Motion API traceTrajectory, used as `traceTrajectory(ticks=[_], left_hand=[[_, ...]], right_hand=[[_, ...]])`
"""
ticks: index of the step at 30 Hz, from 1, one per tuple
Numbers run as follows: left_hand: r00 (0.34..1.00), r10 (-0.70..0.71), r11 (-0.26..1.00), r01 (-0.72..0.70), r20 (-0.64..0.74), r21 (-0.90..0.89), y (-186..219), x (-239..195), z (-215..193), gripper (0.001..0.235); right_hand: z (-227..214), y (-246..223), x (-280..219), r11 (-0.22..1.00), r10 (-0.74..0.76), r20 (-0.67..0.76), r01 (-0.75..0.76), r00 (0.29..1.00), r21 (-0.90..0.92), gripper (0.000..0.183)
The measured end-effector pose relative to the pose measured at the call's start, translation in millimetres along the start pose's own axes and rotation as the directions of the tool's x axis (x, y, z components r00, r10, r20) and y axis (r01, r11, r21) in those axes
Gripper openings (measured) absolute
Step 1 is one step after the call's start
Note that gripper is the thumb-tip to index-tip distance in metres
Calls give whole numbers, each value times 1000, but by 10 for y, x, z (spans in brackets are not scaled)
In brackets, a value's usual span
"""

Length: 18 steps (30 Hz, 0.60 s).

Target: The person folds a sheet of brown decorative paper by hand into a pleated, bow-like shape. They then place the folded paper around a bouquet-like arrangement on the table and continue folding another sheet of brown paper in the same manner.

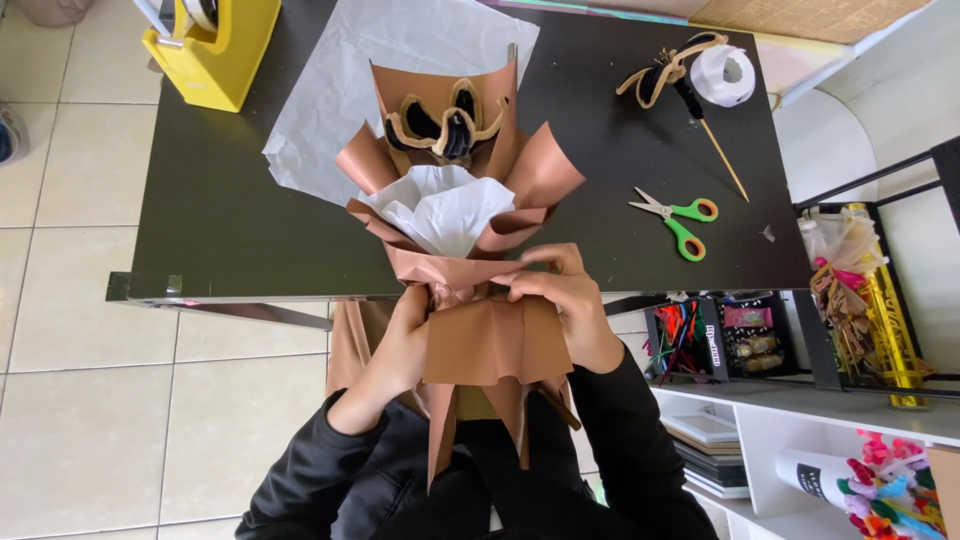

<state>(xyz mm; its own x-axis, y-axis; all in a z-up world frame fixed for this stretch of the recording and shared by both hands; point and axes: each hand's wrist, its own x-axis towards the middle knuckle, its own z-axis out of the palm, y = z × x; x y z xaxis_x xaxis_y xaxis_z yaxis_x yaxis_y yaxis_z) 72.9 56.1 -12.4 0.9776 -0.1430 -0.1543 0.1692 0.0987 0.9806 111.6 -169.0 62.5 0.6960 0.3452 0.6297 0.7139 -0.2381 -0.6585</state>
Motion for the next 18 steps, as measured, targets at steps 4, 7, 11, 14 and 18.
traceTrajectory(ticks=[4,7,11,14,18], left_hand=[[1000,26,999,-27,8,23,-15,28,-26,33],[998,52,997,-53,26,49,-29,46,-43,30],[995,89,992,-94,52,85,-57,67,-56,28],[991,112,987,-119,69,107,-78,73,-64,26],[985,144,978,-157,98,139,-119,81,-116,24]], right_hand=[[-2,91,-18,999,39,-4,-39,999,6,21],[-47,252,-51,978,138,-6,-135,990,162,22],[-40,240,30,936,180,-11,-168,984,308,32],[-93,-27,255,905,257,12,-245,966,347,24],[7,776,-246,740,427,74,-396,901,544,37]])
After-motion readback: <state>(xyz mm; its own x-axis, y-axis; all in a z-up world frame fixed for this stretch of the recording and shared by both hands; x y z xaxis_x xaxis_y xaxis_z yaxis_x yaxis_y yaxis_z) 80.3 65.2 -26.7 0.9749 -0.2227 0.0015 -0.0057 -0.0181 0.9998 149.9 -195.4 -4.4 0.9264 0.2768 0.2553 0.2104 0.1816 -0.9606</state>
